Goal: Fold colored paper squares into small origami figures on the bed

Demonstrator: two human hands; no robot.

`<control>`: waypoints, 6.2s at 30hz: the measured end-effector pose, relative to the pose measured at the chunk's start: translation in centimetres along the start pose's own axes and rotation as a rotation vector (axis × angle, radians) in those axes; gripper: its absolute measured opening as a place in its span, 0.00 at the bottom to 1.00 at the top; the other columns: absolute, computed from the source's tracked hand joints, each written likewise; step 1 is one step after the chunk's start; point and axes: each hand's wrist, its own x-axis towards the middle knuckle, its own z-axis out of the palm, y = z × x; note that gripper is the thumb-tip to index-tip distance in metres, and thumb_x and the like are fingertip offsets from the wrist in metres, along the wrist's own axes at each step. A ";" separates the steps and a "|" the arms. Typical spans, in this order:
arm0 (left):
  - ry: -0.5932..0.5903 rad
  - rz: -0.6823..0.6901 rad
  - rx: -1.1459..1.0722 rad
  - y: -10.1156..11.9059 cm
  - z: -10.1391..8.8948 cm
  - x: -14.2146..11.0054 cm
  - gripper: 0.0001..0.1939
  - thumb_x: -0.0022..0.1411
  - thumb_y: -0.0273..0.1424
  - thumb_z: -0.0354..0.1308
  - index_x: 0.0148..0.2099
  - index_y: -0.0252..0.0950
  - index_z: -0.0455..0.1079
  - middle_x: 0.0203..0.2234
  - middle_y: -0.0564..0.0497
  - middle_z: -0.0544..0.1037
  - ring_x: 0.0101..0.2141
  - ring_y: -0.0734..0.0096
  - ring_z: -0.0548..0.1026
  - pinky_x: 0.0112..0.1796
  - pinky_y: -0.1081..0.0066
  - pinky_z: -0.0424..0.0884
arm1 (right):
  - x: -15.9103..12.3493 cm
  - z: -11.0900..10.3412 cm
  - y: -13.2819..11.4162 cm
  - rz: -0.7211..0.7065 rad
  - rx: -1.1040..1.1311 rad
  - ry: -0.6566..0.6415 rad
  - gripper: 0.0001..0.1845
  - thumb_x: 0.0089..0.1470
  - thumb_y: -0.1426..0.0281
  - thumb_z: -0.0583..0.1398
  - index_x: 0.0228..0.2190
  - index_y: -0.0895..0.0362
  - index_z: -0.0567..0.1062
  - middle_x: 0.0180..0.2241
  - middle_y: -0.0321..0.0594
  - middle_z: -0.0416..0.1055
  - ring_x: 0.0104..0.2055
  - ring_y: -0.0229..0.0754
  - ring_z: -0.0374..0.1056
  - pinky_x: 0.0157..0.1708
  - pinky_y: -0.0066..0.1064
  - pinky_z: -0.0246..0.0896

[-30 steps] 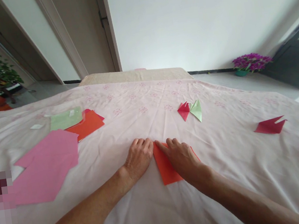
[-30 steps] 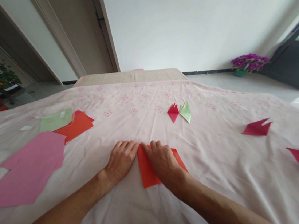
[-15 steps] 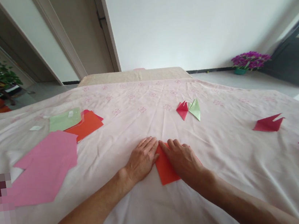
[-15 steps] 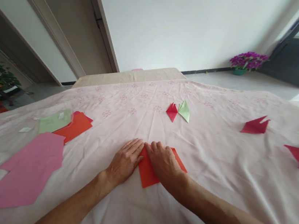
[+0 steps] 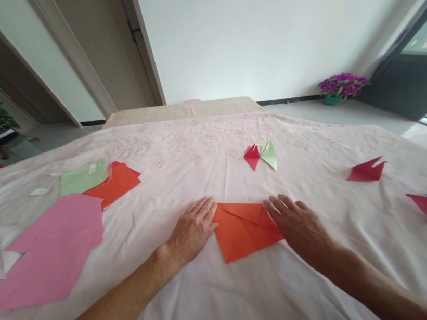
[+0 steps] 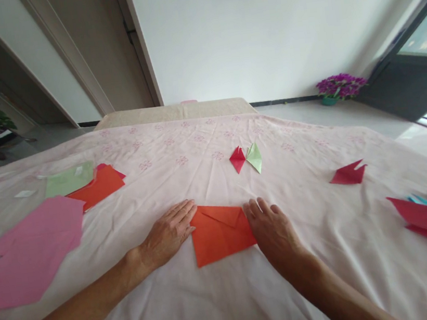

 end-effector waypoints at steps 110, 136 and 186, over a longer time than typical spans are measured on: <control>-0.079 -0.318 -0.653 -3.5 -1.9 4.1 0.11 0.54 0.18 0.60 0.35 0.39 0.76 0.40 0.52 0.76 0.43 0.70 0.75 0.46 0.73 0.68 | 4.0 1.6 -2.7 0.254 0.695 0.040 0.09 0.54 0.69 0.56 0.23 0.55 0.66 0.30 0.37 0.67 0.33 0.40 0.65 0.30 0.31 0.53; -0.011 -0.499 -0.455 -1.6 -1.2 3.4 0.03 0.58 0.27 0.61 0.35 0.40 0.74 0.39 0.51 0.73 0.42 0.67 0.73 0.45 0.68 0.68 | 4.2 1.7 -2.5 0.284 0.726 0.024 0.12 0.58 0.64 0.54 0.24 0.55 0.66 0.31 0.38 0.68 0.32 0.40 0.65 0.27 0.31 0.48; -0.024 -0.497 -0.256 -0.9 -1.4 3.7 0.05 0.60 0.32 0.59 0.32 0.40 0.72 0.37 0.51 0.73 0.40 0.66 0.71 0.48 0.63 0.60 | 3.5 1.1 -1.8 0.294 0.712 -0.065 0.20 0.63 0.63 0.48 0.21 0.55 0.64 0.27 0.37 0.68 0.29 0.39 0.64 0.26 0.32 0.45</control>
